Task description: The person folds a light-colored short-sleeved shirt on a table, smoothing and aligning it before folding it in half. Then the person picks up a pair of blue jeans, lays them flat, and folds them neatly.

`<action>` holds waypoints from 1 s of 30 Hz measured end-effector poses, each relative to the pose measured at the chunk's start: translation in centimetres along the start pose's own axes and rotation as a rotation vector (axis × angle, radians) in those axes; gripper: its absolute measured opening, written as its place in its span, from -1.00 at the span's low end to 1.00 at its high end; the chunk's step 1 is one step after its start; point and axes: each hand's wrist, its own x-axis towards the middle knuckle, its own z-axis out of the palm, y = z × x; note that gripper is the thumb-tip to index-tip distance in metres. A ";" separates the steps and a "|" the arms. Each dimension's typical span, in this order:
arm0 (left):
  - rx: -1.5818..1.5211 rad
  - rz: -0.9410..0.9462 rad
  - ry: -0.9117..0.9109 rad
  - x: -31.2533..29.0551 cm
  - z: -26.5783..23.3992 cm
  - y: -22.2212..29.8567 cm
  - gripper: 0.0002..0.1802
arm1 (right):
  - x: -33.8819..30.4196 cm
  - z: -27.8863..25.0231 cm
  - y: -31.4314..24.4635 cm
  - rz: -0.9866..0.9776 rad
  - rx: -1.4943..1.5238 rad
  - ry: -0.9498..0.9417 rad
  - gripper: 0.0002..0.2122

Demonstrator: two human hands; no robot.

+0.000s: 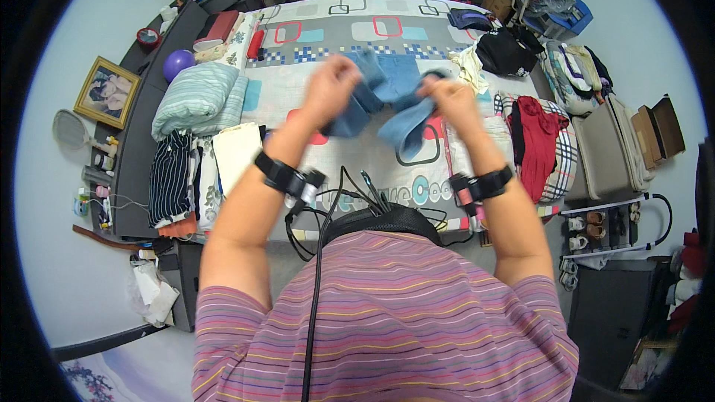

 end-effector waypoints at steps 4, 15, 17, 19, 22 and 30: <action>0.031 0.374 0.387 8.2 -13.6 4.7 -0.79 | 2.2 -11.5 -6.5 -0.180 0.308 0.245 -0.69; 0.240 0.290 0.272 11.9 -19.9 15.3 -0.76 | 2.1 -13.3 -16.0 -0.345 0.372 -0.306 -0.57; 0.248 0.211 0.217 12.0 -17.1 13.6 -0.72 | 2.1 -10.3 -13.8 -0.238 0.251 -0.166 -0.58; 0.130 0.376 0.065 11.1 -14.5 12.1 -0.76 | 1.6 -8.5 -12.7 -0.155 0.221 -0.215 -0.65; 0.038 0.254 -0.139 9.1 -10.4 11.2 -0.63 | 1.3 -5.8 -11.8 -0.192 0.111 -0.226 -0.74; -0.042 0.175 -0.309 3.0 -3.1 12.1 -0.63 | -0.5 -2.6 -11.0 -0.082 -0.013 -0.252 -0.90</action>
